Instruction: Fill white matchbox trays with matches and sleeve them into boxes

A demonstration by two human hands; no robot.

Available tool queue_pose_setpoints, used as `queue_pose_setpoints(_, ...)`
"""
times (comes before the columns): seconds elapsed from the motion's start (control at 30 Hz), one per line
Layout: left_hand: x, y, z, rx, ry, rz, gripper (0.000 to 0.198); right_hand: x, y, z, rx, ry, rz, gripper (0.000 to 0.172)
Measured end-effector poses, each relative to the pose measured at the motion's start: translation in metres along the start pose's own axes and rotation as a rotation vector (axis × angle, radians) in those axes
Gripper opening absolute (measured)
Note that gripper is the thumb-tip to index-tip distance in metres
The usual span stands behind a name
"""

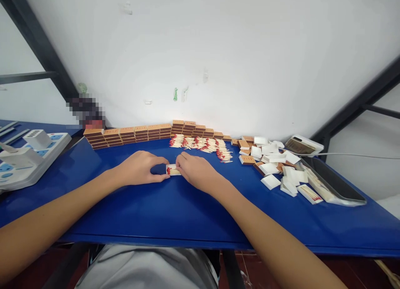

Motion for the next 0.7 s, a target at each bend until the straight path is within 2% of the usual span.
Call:
queue_pose_setpoints(0.17, -0.001, 0.000, -0.001, -0.007, 0.005, -0.008, 0.037, 0.000, 0.003, 0.004, 0.025, -0.007, 0.018, 0.010)
queue_pose_setpoints(0.43, -0.001, 0.000, 0.000, -0.023, -0.008, 0.013, 0.037, -0.004, -0.002, -0.010, 0.077, 0.010, -0.006, 0.008)
queue_pose_setpoints(0.7, 0.000, -0.002, -0.001, -0.021, -0.009, 0.007, 0.036, -0.002, -0.001, -0.008, 0.118, 0.012, -0.024, 0.010)
Point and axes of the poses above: each hand's wrist, its own x-axis towards the middle knuckle, its own y-axis out of the palm, z = x × y, the point moved 4 cm from there along x, towards the middle knuckle, and after that the axes turned 11 degrees about x, right-handed, at the moved point
